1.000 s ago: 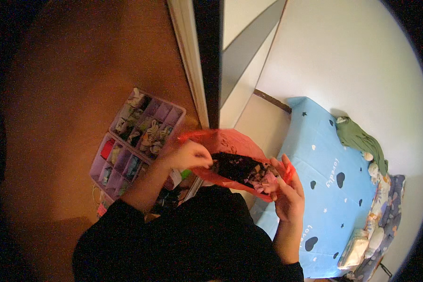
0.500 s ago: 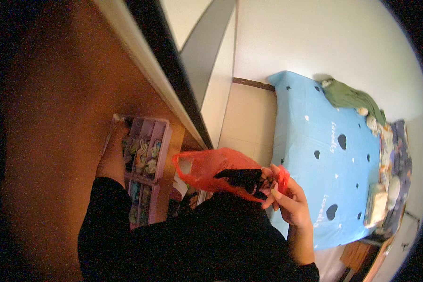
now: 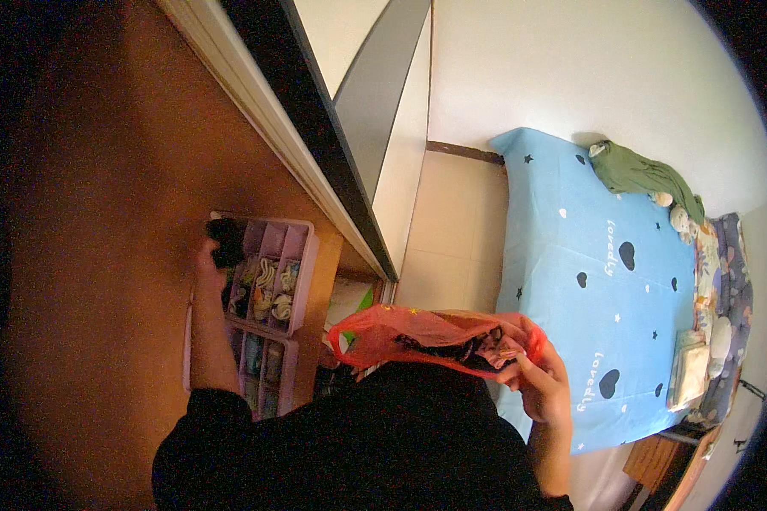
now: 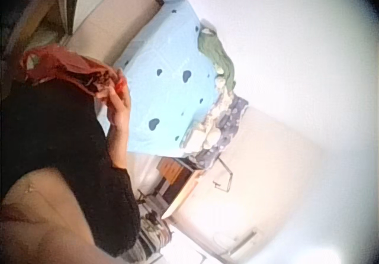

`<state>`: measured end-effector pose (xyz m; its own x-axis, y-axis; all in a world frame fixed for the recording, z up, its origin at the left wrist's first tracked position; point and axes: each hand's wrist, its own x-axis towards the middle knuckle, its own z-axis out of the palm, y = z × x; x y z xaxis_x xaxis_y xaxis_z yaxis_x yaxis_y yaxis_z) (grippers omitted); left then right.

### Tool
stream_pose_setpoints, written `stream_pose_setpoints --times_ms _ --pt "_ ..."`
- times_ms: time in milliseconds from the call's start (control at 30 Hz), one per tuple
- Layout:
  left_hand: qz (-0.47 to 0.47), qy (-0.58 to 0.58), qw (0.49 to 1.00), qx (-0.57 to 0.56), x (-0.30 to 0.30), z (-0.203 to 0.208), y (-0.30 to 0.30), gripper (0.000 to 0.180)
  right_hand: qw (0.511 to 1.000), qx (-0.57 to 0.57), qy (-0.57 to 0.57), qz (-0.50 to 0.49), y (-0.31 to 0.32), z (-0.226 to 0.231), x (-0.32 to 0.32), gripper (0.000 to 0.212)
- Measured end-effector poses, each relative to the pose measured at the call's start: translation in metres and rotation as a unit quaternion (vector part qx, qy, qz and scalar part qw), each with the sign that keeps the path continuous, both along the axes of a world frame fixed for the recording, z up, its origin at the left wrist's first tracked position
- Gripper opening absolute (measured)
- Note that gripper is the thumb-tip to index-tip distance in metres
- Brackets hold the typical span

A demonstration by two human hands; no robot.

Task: The person sorts socks from a plastic bag into a multi-compartment organizer tray inside a cupboard, then walks through the house and ties the empty bag.

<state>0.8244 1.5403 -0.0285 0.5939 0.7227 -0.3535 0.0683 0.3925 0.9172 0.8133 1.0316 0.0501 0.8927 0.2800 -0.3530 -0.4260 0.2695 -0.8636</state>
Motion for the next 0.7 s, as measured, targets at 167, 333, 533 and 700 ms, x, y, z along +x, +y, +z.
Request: stream_pose_setpoints --times_ms 167,333,533,700 --pt "-0.364 -0.191 0.9 -0.145 0.017 0.013 -0.13 0.038 0.998 0.056 0.016 0.03 0.018 -0.009 0.016 0.054" --pt "-0.507 -0.181 0.843 0.003 0.041 0.051 -0.27 0.016 0.993 0.115 -0.003 0.035 0.029 -0.01 0.025 0.065" --pt "-0.564 -0.313 0.741 0.186 0.042 0.054 -0.321 0.021 0.98 0.194 -0.031 -0.028 0.019 -0.017 0.031 0.062" --pt "-0.585 -0.18 0.79 -0.048 0.04 0.048 -0.321 0.038 0.969 0.242 0.0 -0.044 0.008 -0.018 0.032 0.055"
